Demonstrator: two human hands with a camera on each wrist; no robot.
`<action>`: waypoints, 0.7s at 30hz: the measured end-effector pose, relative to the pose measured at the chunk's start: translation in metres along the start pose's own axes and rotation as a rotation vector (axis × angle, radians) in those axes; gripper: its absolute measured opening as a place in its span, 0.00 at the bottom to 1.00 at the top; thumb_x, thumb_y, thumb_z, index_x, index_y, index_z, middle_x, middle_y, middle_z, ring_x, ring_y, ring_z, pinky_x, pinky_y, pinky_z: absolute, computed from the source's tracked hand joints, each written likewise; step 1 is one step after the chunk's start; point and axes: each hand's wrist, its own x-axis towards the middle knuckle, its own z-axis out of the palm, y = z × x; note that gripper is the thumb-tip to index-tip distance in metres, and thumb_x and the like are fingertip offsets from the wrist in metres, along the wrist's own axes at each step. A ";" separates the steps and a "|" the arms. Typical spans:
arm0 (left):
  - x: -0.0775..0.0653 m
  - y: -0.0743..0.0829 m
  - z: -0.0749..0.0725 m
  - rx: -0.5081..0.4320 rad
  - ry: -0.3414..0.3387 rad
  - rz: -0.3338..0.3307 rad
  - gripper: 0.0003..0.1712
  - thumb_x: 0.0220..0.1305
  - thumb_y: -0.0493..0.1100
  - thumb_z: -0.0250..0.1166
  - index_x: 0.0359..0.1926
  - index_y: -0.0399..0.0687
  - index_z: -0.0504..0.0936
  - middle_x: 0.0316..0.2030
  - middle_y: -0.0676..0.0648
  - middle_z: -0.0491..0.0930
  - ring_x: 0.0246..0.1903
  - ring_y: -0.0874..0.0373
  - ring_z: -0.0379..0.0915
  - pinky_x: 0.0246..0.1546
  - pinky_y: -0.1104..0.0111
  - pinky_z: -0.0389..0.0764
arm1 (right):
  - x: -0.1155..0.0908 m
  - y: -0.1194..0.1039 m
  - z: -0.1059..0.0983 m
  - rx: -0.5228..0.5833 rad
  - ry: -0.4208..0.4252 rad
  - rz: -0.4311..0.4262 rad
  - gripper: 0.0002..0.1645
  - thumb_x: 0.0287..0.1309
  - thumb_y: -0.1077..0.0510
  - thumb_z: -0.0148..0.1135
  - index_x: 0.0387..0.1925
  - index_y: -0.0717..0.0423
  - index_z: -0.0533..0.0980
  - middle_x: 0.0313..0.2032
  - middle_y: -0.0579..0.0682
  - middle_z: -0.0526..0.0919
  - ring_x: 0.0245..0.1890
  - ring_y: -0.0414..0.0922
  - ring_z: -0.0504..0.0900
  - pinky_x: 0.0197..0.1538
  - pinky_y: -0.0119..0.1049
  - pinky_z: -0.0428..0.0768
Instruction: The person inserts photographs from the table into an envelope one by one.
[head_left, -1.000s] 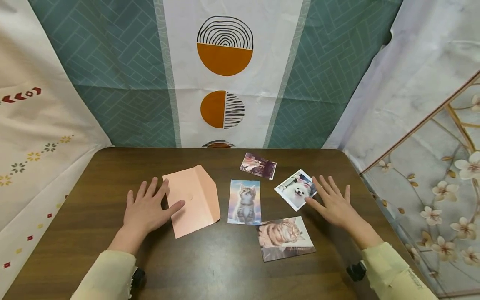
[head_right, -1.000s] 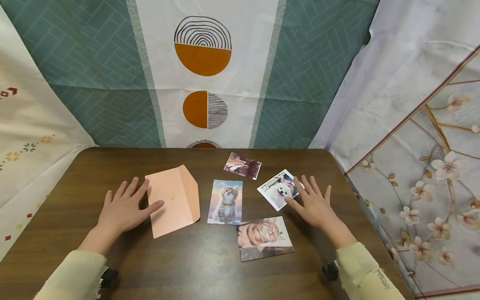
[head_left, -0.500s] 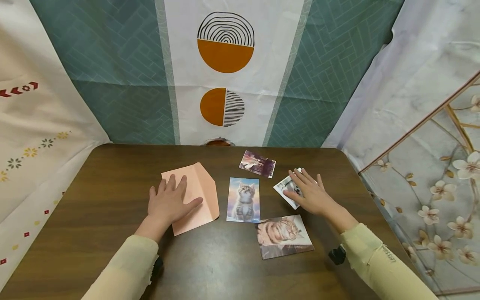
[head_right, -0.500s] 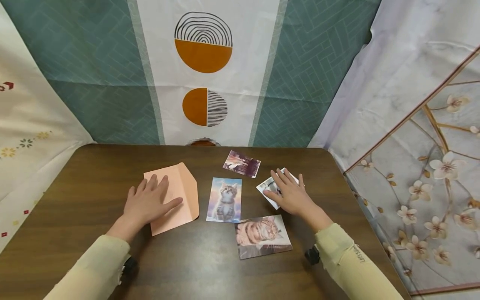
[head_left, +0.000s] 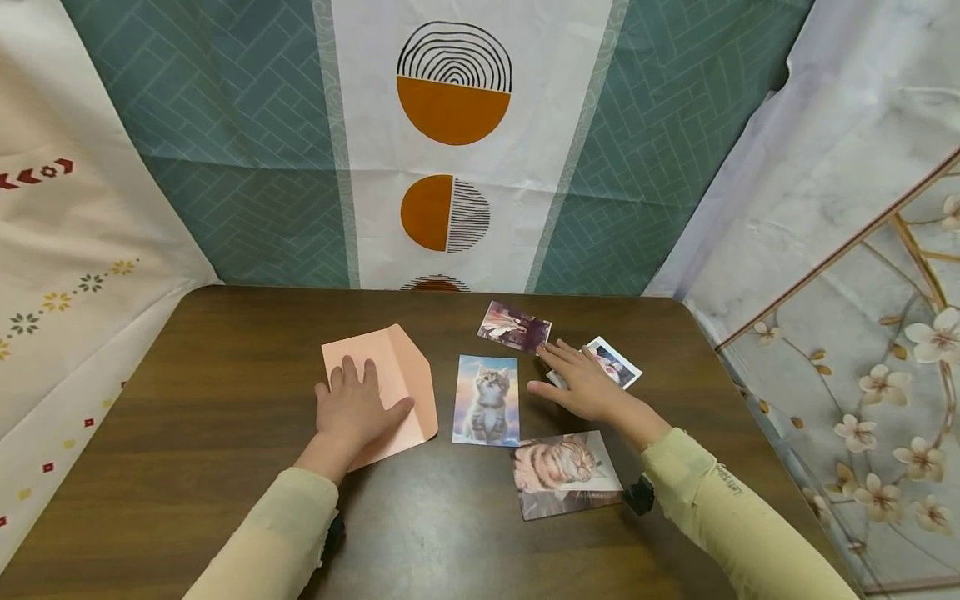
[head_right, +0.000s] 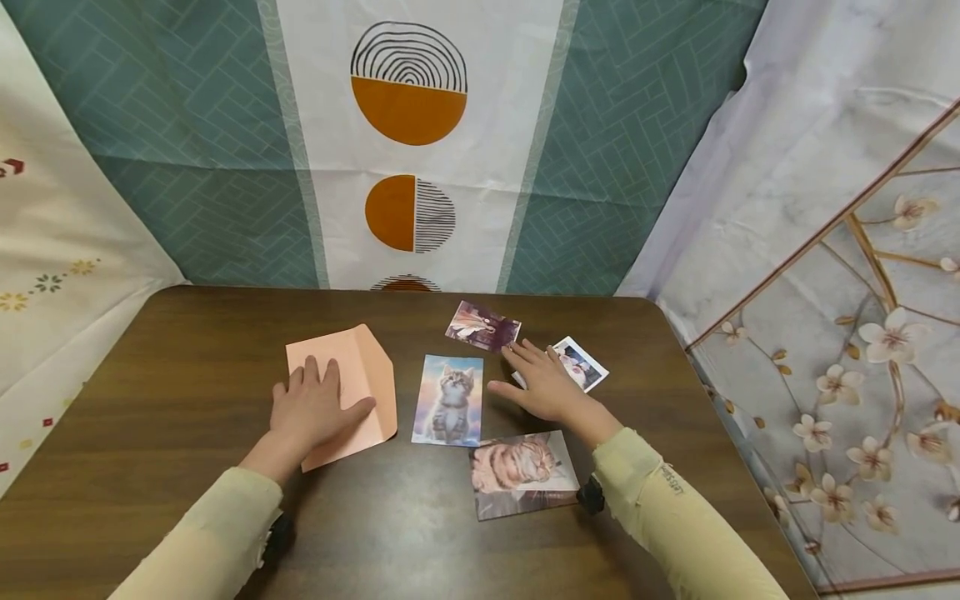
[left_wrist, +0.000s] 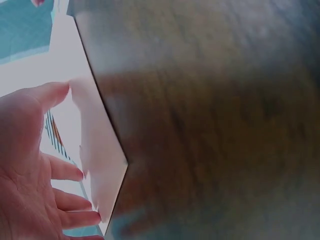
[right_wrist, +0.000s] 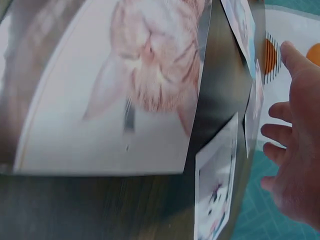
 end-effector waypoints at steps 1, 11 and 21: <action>0.000 0.000 0.001 0.002 0.004 0.001 0.58 0.71 0.70 0.60 0.79 0.27 0.58 0.77 0.19 0.52 0.74 0.24 0.53 0.65 0.30 0.60 | 0.002 -0.002 0.000 0.001 0.000 -0.011 0.47 0.76 0.37 0.59 0.81 0.61 0.62 0.80 0.64 0.63 0.82 0.64 0.54 0.78 0.72 0.47; 0.001 -0.008 0.000 -0.010 -0.011 0.025 0.56 0.71 0.69 0.61 0.79 0.28 0.59 0.77 0.21 0.53 0.75 0.24 0.52 0.65 0.27 0.57 | 0.020 -0.013 0.011 0.070 0.002 -0.071 0.43 0.75 0.40 0.63 0.77 0.65 0.67 0.75 0.66 0.69 0.78 0.66 0.62 0.78 0.67 0.56; 0.002 -0.022 -0.004 -0.025 -0.030 0.107 0.54 0.71 0.67 0.62 0.81 0.34 0.59 0.80 0.24 0.51 0.78 0.25 0.49 0.67 0.24 0.53 | 0.035 -0.015 0.019 0.043 0.050 -0.085 0.39 0.72 0.45 0.68 0.73 0.64 0.73 0.68 0.66 0.78 0.71 0.65 0.73 0.73 0.61 0.69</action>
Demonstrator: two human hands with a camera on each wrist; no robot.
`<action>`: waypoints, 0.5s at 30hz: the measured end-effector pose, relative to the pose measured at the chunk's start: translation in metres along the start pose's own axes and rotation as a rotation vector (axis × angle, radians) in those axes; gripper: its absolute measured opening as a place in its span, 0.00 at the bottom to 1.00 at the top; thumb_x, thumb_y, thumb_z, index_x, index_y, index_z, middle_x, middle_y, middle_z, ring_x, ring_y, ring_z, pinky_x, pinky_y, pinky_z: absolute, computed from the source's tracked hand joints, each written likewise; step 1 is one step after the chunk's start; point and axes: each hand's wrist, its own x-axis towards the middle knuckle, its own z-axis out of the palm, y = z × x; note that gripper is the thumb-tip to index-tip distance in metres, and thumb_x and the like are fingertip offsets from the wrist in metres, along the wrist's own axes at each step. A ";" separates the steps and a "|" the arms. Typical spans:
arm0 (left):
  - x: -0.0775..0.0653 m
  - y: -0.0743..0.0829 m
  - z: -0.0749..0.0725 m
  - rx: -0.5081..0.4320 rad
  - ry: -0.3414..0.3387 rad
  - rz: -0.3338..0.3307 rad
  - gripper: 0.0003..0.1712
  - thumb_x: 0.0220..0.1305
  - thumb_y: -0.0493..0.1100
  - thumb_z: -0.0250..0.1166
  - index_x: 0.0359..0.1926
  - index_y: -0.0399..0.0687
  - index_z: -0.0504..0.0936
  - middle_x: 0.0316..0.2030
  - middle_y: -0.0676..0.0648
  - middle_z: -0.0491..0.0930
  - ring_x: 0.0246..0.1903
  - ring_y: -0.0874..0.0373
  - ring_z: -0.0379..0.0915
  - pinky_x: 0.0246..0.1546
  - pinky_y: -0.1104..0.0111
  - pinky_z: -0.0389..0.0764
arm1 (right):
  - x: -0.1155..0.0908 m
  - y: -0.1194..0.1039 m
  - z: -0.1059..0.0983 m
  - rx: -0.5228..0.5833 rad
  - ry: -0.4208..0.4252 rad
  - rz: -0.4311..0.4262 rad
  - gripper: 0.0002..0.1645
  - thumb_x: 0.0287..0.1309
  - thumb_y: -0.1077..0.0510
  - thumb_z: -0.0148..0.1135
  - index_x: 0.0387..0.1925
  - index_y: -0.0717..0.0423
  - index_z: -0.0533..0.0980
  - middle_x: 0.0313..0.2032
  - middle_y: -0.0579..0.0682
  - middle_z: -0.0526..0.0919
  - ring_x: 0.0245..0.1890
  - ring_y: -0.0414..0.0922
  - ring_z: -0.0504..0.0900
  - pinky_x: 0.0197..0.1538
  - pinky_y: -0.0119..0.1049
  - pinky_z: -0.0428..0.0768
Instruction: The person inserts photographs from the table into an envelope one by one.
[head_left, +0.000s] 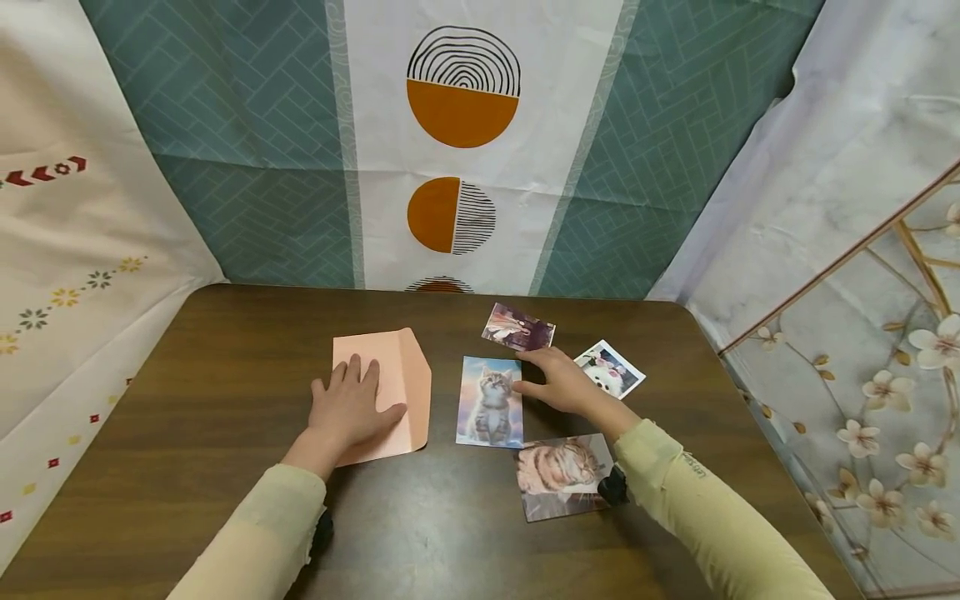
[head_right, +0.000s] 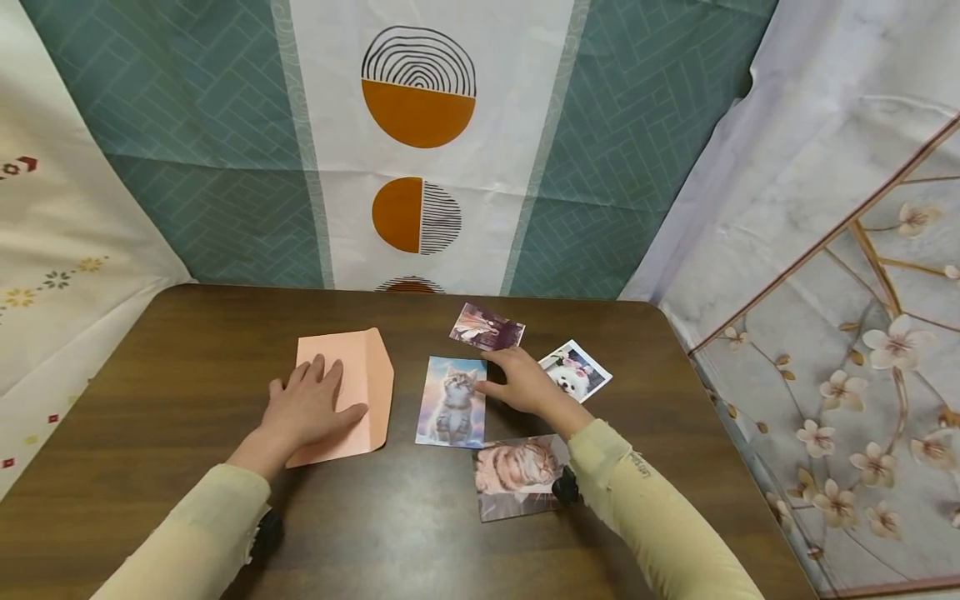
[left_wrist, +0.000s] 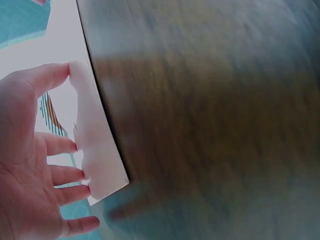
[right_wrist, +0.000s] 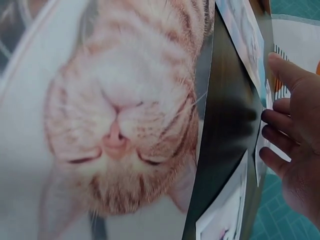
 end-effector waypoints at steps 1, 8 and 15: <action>0.000 -0.001 0.000 0.001 -0.004 0.004 0.54 0.71 0.67 0.61 0.82 0.34 0.59 0.80 0.25 0.51 0.78 0.25 0.48 0.67 0.23 0.52 | 0.001 0.000 0.001 -0.005 0.006 -0.004 0.38 0.72 0.45 0.69 0.72 0.64 0.74 0.67 0.66 0.79 0.70 0.65 0.74 0.73 0.61 0.70; -0.007 -0.006 -0.002 0.010 0.015 -0.007 0.54 0.69 0.67 0.63 0.80 0.33 0.61 0.79 0.24 0.53 0.76 0.24 0.51 0.66 0.26 0.56 | 0.004 0.000 0.006 -0.011 0.030 -0.013 0.35 0.70 0.49 0.72 0.69 0.63 0.76 0.65 0.64 0.81 0.67 0.63 0.76 0.71 0.60 0.72; -0.016 -0.009 -0.001 0.047 0.105 -0.088 0.57 0.65 0.70 0.67 0.72 0.24 0.63 0.61 0.19 0.67 0.59 0.23 0.64 0.56 0.35 0.66 | 0.004 0.002 0.010 -0.022 0.078 -0.029 0.31 0.67 0.51 0.74 0.66 0.61 0.79 0.62 0.60 0.84 0.65 0.61 0.78 0.69 0.58 0.74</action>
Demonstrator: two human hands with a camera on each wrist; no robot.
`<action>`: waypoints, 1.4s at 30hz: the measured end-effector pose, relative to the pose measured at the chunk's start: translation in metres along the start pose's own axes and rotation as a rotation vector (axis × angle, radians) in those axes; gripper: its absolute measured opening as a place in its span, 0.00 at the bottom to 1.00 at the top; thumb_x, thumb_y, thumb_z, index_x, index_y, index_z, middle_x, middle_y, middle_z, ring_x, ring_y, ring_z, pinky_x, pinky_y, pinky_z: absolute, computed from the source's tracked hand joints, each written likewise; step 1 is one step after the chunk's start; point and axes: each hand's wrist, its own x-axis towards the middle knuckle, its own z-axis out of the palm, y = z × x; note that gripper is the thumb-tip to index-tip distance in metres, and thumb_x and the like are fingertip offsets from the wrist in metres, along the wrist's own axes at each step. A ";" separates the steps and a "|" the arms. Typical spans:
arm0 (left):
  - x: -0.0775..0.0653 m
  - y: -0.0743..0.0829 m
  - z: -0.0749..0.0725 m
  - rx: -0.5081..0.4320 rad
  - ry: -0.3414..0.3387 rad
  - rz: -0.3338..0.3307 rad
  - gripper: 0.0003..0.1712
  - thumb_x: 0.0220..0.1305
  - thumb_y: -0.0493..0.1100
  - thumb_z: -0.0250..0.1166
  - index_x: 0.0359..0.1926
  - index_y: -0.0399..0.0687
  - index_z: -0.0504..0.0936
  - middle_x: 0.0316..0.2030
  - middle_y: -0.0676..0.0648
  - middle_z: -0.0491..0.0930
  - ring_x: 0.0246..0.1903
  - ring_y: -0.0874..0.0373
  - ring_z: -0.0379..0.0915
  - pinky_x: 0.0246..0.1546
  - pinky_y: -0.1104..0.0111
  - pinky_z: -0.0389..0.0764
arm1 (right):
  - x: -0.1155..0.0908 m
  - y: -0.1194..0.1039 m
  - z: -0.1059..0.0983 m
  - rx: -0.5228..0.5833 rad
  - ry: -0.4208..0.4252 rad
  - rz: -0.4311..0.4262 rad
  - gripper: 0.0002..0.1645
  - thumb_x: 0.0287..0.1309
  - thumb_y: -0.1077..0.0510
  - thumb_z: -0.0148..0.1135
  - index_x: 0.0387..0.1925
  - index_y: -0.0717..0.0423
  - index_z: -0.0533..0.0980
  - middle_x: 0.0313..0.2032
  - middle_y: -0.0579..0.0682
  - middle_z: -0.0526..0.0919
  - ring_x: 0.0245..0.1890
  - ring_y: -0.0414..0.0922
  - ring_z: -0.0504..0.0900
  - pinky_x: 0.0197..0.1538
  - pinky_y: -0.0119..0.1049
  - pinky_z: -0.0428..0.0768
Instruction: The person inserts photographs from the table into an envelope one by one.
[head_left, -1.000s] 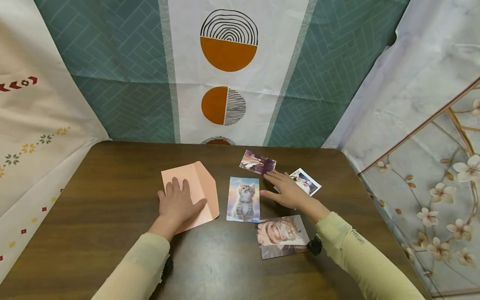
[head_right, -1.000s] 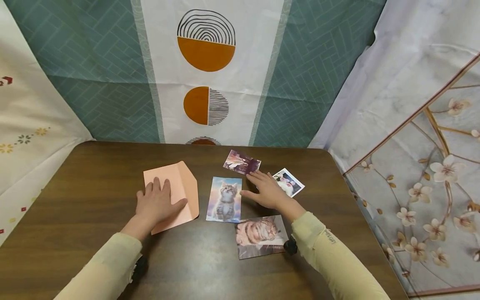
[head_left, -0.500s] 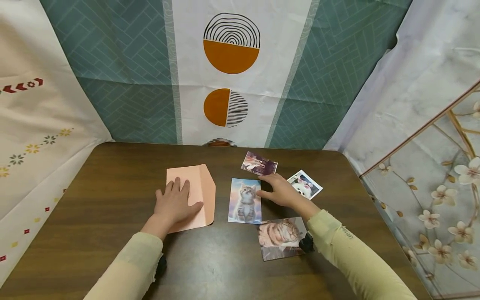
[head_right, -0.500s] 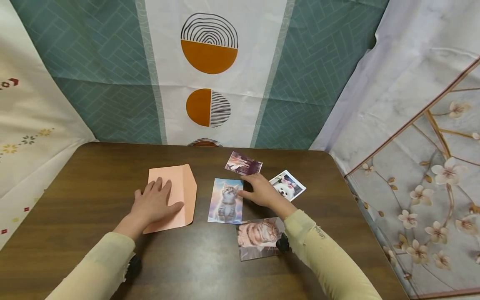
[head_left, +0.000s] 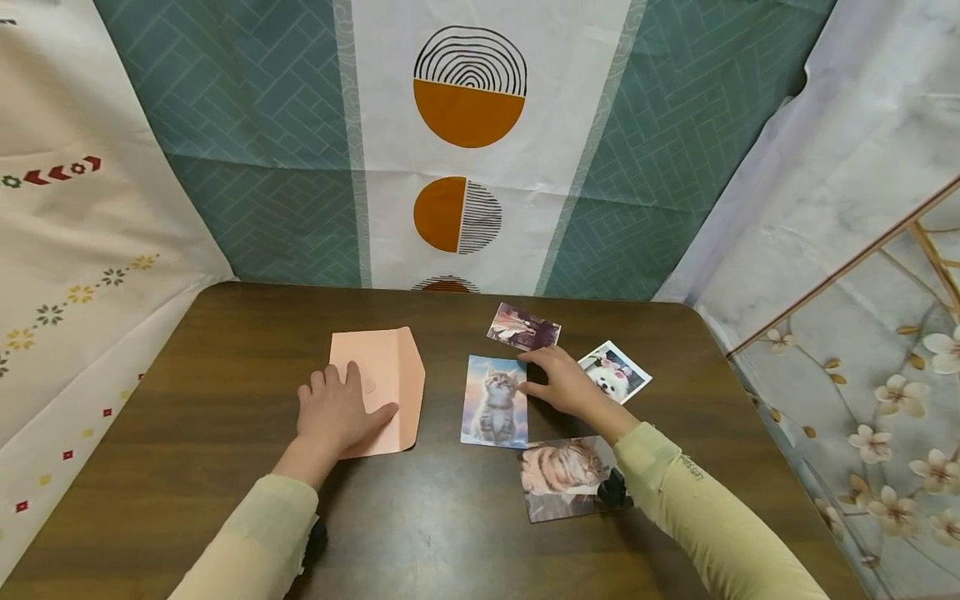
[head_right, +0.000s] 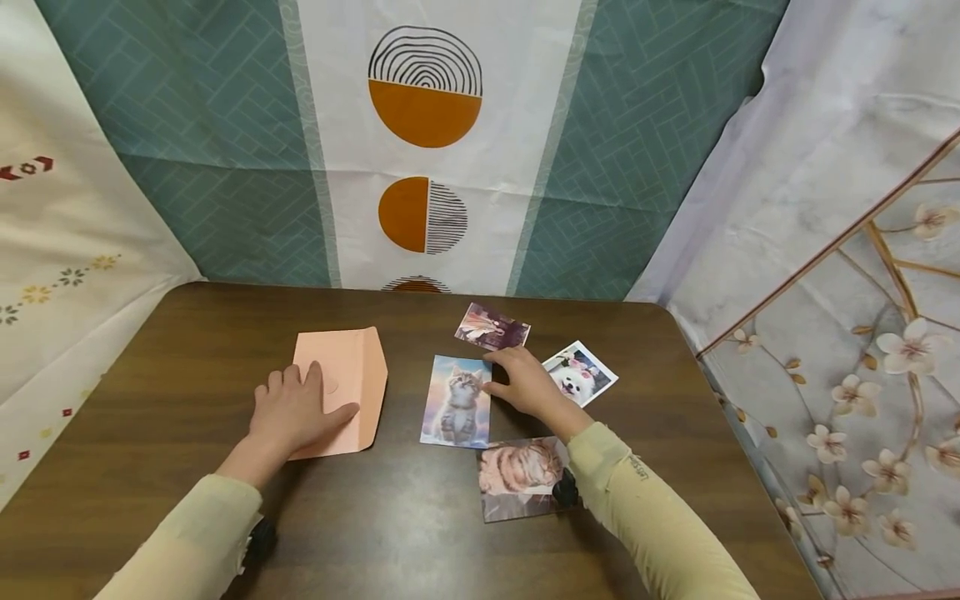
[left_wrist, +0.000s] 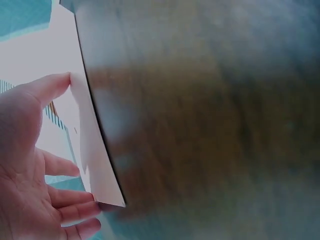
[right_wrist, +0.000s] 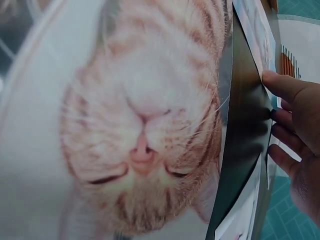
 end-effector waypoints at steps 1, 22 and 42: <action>-0.001 0.000 0.000 0.000 0.006 -0.004 0.57 0.65 0.70 0.67 0.71 0.23 0.64 0.59 0.19 0.68 0.58 0.23 0.64 0.55 0.36 0.67 | 0.000 0.000 0.000 0.000 0.005 -0.004 0.31 0.67 0.52 0.75 0.66 0.61 0.79 0.61 0.60 0.84 0.65 0.61 0.78 0.69 0.58 0.74; -0.002 -0.003 -0.001 -0.202 0.001 -0.129 0.56 0.59 0.61 0.77 0.70 0.23 0.63 0.61 0.16 0.65 0.60 0.19 0.61 0.58 0.32 0.65 | -0.002 0.001 0.001 0.033 0.003 -0.005 0.29 0.67 0.53 0.74 0.66 0.60 0.80 0.62 0.61 0.84 0.66 0.63 0.78 0.70 0.61 0.73; 0.003 -0.005 -0.011 -0.329 -0.011 -0.239 0.55 0.52 0.50 0.80 0.73 0.31 0.64 0.63 0.18 0.62 0.63 0.20 0.55 0.59 0.30 0.60 | -0.006 0.001 -0.003 0.059 0.003 -0.011 0.30 0.67 0.53 0.75 0.66 0.59 0.80 0.62 0.60 0.84 0.66 0.63 0.78 0.70 0.61 0.73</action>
